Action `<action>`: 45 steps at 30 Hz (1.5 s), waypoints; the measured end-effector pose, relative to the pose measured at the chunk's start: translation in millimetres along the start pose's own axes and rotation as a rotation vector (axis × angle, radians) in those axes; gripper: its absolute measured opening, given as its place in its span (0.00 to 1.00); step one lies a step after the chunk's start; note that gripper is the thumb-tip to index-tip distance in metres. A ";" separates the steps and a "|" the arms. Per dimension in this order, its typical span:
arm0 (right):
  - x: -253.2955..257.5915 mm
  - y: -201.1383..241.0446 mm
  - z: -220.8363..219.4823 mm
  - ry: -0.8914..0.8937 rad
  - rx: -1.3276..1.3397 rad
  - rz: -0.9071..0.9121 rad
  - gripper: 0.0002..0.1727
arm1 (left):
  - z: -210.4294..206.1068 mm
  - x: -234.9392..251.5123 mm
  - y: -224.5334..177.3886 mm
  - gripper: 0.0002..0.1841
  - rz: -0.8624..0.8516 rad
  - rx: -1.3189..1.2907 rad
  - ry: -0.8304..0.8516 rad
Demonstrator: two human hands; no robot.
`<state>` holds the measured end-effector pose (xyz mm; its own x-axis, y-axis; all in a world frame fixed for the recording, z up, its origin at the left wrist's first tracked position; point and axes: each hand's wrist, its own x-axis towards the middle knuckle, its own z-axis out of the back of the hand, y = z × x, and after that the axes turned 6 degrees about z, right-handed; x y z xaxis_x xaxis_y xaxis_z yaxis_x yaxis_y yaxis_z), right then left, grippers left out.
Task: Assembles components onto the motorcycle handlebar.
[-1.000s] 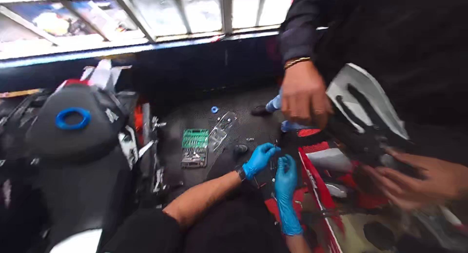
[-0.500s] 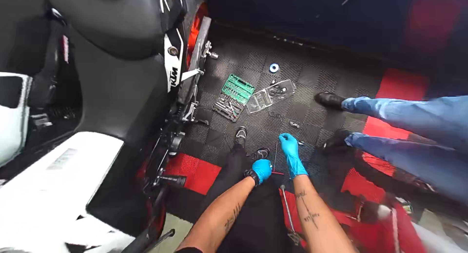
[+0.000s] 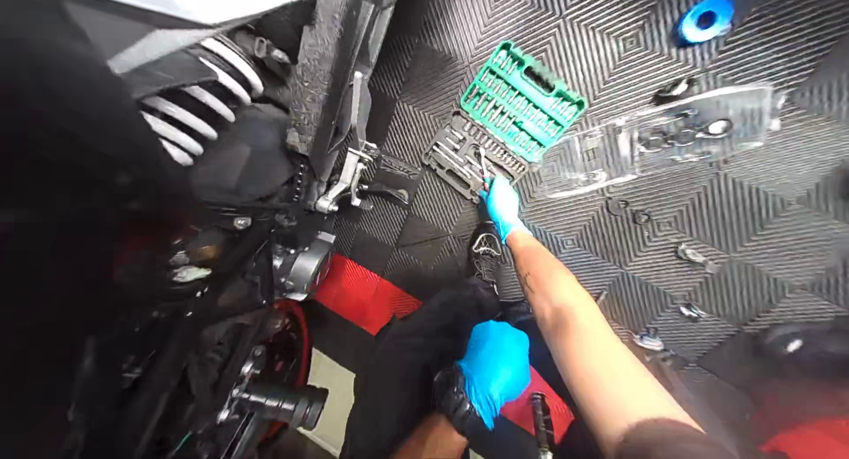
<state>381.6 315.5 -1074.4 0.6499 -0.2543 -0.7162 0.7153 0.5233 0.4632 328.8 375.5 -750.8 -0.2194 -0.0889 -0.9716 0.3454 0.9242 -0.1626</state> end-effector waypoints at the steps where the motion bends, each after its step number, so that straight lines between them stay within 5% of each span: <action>1: 2.1 0.2 -4.2 -0.001 -0.016 0.006 0.22 | -3.1 3.0 7.5 0.14 -0.008 -0.010 -0.021; 4: 6.5 4.9 19.1 0.158 0.048 0.051 0.22 | 1.4 6.4 15.7 0.13 -0.050 -0.013 -0.051; 6: -5.0 7.2 45.1 0.309 0.389 0.093 0.20 | 4.4 6.7 19.4 0.14 -0.063 -0.019 -0.074; 9: -84.2 -0.8 115.4 0.602 0.972 0.218 0.15 | -0.7 11.4 17.8 0.16 -0.090 -0.018 -0.069; 11: -148.6 13.0 178.4 0.713 1.106 0.312 0.29 | -9.9 17.3 15.8 0.17 -0.134 -0.079 -0.050; 13: -201.0 44.7 234.0 0.589 1.111 0.364 0.34 | -28.1 22.6 8.4 0.17 -0.170 -0.232 -0.041; 15: -244.8 83.1 276.5 0.338 1.091 0.348 0.25 | -42.6 15.3 -6.5 0.18 -0.173 -0.377 -0.037; 17: -295.2 111.3 316.1 0.279 1.135 0.390 0.23 | -49.1 -14.0 -23.8 0.17 -0.180 -0.552 -0.055; 22: -473.0 145.8 413.7 0.265 1.257 0.616 0.32 | -51.9 -138.3 -66.4 0.15 -0.368 -0.841 -0.316; 27: -629.1 165.4 488.5 -0.301 0.772 0.353 0.19 | -38.5 -289.7 -123.6 0.11 -0.701 -0.773 -0.586; 31: -707.1 130.2 489.9 -0.474 0.443 -0.044 0.24 | -53.7 -383.9 -172.3 0.14 -0.790 -0.872 -0.545; 36: -775.3 84.4 474.0 -0.494 0.436 -0.166 0.23 | -85.3 -411.0 -238.1 0.16 -0.846 -0.788 -0.330; 41: -816.5 59.1 450.3 -0.608 1.023 0.130 0.21 | -115.9 -424.9 -299.0 0.18 -0.816 -0.704 -0.064; 45: -838.5 60.9 451.2 -0.951 1.363 0.401 0.21 | -135.3 -451.0 -354.7 0.15 -0.803 -0.576 0.113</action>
<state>-3.8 193.6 -210.1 0.3811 -0.9128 -0.1468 -0.1614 -0.2220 0.9616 181.8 138.0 -231.6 -0.2899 -0.7593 -0.5825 -0.4332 0.6469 -0.6276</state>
